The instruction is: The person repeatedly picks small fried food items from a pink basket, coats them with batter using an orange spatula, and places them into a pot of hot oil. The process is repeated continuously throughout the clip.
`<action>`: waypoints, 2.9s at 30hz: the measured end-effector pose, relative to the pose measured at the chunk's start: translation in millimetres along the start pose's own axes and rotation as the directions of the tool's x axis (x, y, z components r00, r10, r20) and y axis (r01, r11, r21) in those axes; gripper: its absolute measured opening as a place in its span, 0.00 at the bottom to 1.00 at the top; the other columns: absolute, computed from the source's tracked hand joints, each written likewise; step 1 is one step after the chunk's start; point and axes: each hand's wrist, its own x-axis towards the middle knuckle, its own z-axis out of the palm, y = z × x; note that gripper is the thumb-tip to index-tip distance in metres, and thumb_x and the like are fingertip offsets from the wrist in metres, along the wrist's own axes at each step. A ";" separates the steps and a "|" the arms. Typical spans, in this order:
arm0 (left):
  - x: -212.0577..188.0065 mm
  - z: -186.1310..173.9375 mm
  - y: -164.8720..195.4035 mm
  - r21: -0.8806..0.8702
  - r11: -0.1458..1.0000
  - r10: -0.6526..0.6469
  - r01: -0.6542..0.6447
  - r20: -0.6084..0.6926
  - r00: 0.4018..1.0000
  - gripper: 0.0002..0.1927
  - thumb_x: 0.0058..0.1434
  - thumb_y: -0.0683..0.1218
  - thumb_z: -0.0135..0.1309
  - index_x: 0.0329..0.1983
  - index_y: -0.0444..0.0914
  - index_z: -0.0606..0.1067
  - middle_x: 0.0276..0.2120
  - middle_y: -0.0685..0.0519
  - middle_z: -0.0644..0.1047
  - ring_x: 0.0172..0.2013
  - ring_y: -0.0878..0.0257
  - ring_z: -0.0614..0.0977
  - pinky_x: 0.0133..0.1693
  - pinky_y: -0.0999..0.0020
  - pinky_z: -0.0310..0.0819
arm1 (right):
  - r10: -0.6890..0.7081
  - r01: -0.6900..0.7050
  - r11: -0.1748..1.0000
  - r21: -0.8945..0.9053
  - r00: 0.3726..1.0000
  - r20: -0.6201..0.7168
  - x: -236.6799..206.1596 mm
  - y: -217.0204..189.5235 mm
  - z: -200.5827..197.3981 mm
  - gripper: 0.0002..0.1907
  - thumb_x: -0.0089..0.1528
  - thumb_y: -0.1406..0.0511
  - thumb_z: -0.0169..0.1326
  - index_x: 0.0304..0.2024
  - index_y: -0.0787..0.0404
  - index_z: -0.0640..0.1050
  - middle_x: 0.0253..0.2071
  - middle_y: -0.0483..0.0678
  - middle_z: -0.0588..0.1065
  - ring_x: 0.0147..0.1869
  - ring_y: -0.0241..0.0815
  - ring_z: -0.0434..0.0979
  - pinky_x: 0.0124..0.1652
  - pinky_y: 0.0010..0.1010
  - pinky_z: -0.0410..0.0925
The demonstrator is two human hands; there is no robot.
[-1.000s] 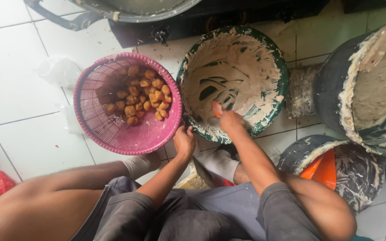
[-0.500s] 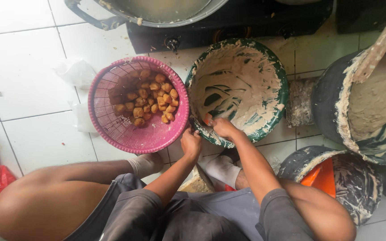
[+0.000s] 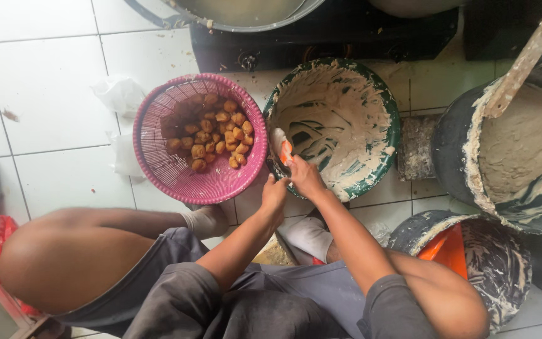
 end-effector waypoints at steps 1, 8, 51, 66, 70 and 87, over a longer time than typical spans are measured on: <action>-4.4 0.1 4.2 0.019 1.000 0.002 -0.002 -0.001 1.000 0.33 0.64 0.45 0.55 0.71 0.39 0.59 0.59 0.46 0.74 0.60 0.53 0.76 0.61 0.60 0.66 | -0.054 0.057 0.997 0.053 0.997 -0.059 -0.1 1.6 0.8 0.17 0.73 0.56 0.46 0.38 0.61 0.74 0.29 0.61 0.76 0.34 0.67 0.75 0.31 0.50 0.67; 8.1 -70.8 59.2 0.522 0.437 0.833 -0.732 0.071 0.548 0.23 0.64 0.42 0.55 0.63 0.38 0.71 0.55 0.41 0.75 0.58 0.45 0.75 0.61 0.56 0.67 | 0.215 -0.496 0.447 0.744 0.867 0.448 4.6 8.7 -39.5 0.12 0.72 0.57 0.42 0.46 0.57 0.72 0.22 0.39 0.60 0.18 0.27 0.53 0.19 0.22 0.49; -103.3 16.8 82.7 -0.020 -0.557 0.499 -0.831 0.791 -0.353 0.12 0.55 0.44 0.54 0.43 0.41 0.77 0.48 0.52 0.76 0.55 0.57 0.78 0.68 0.46 0.65 | 0.209 -0.165 0.303 0.939 0.972 0.103 -154.3 23.7 -133.5 0.16 0.63 0.62 0.62 0.46 0.59 0.70 0.30 0.36 0.66 0.23 0.23 0.56 0.22 0.17 0.51; -98.0 37.0 62.6 -0.010 0.899 0.268 -0.437 0.803 0.532 0.07 0.68 0.42 0.55 0.47 0.34 0.73 0.41 0.53 0.79 0.44 0.68 0.78 0.45 0.72 0.75 | 0.243 -0.091 0.511 0.855 0.969 -0.043 -152.8 28.7 -135.0 0.12 0.65 0.67 0.58 0.48 0.64 0.73 0.34 0.38 0.74 0.30 0.21 0.65 0.26 0.16 0.58; -85.5 40.6 75.9 -0.076 0.890 0.391 -0.450 0.636 0.665 0.09 0.70 0.45 0.53 0.43 0.32 0.76 0.35 0.56 0.80 0.36 0.71 0.80 0.42 0.72 0.77 | 0.189 0.033 0.794 0.607 0.936 -0.298 -153.1 35.1 -129.2 0.12 0.64 0.64 0.62 0.43 0.65 0.76 0.30 0.35 0.67 0.32 0.22 0.62 0.30 0.16 0.60; -122.5 25.9 128.4 -0.396 0.895 0.446 -0.206 0.779 0.441 0.26 0.63 0.34 0.55 0.64 0.33 0.64 0.54 0.52 0.77 0.56 0.66 0.79 0.59 0.70 0.73 | -0.092 0.071 0.996 -0.061 0.870 -0.484 -145.8 5.1 -166.9 0.15 0.72 0.60 0.46 0.49 0.66 0.76 0.38 0.54 0.73 0.37 0.48 0.77 0.36 0.38 0.69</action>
